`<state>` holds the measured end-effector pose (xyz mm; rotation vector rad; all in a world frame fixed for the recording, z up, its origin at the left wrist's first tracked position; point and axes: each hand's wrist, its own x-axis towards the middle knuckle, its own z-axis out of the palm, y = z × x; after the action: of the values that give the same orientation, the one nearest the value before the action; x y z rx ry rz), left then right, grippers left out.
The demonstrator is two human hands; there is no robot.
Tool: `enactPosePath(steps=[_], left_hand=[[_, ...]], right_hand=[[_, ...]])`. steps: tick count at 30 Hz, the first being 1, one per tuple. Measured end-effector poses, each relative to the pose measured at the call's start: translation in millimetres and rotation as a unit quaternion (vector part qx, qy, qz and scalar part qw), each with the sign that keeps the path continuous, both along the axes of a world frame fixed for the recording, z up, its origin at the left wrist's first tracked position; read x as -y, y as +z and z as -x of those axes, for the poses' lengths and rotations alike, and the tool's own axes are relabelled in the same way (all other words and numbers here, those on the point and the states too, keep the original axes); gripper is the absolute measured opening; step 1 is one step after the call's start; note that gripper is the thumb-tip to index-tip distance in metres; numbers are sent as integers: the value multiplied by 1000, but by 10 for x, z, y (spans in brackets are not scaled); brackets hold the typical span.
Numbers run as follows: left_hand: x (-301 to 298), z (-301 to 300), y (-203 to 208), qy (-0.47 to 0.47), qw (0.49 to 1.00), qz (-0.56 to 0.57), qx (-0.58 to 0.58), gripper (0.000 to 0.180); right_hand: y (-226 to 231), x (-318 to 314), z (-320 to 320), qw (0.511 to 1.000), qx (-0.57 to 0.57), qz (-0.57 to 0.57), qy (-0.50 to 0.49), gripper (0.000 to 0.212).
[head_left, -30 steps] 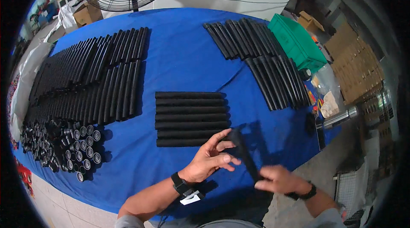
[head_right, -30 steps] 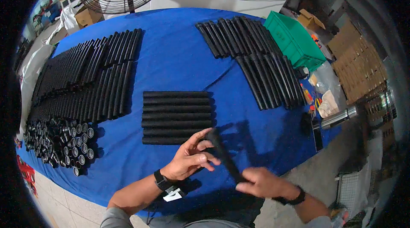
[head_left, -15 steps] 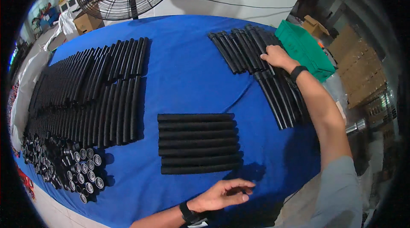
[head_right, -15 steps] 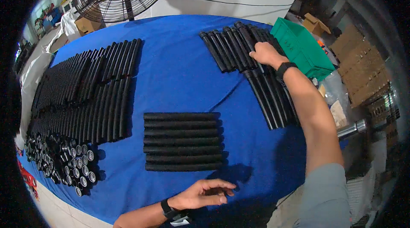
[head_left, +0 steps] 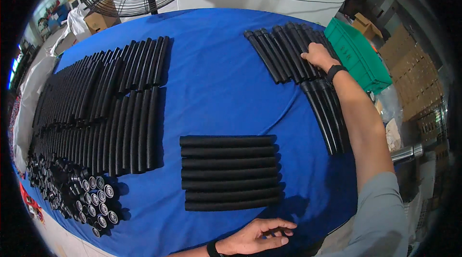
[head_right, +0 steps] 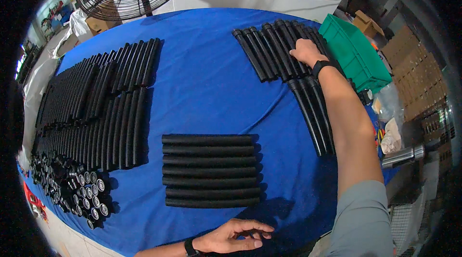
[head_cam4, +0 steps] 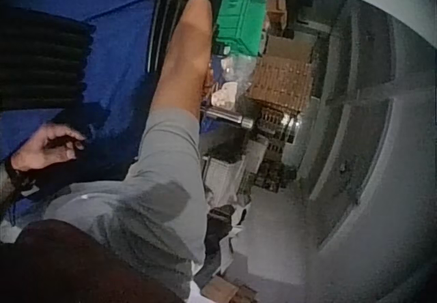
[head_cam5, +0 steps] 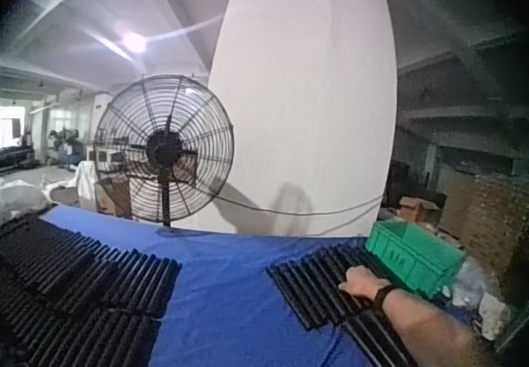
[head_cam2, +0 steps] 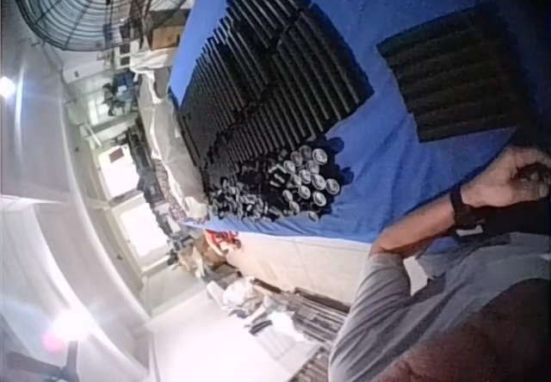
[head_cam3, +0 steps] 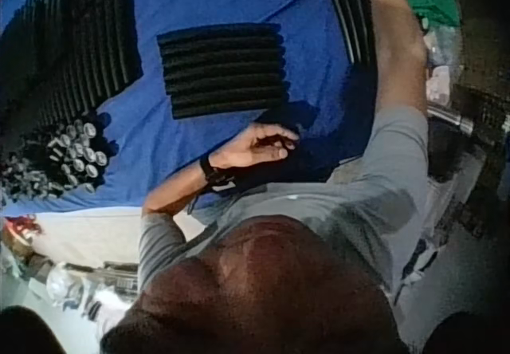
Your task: Insert small end-cap components into black tubes on an assembly table.
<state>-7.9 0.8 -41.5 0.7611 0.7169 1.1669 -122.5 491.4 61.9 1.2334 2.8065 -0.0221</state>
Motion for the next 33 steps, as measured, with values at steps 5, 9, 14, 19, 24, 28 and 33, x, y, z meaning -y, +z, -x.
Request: enactPosePath(steps=[5,9,14,19,24,28,33], left_hand=[[-35,-10,20,2,999,-25,-25,45],[-85,-9,86,18,998,-43,-49,43],[-63,12,108,34,993,-78,-76,39],[-78,-20,166,42,994,-57,-80,33],[-69,-11,210,-66,997,-27,-22,28],[10,-53,182,-86,995,-49,-20,36],[43,-63,392,-88,984,-124,-95,32]], right_hand=[[-84,-114,-136,998,-52,-26,-11,41],[-124,-268,-188,992,-59,-105,25,48],[-79,93,-160,980,-138,-106,99,34],[-32,1149,-667,929,-266,-17,255,24],[-84,2392,-1560,926,-253,80,269,26],[-311,3054,-2191,926,-244,85,275,33],[-418,3590,-2607,908,-184,77,369,57]])
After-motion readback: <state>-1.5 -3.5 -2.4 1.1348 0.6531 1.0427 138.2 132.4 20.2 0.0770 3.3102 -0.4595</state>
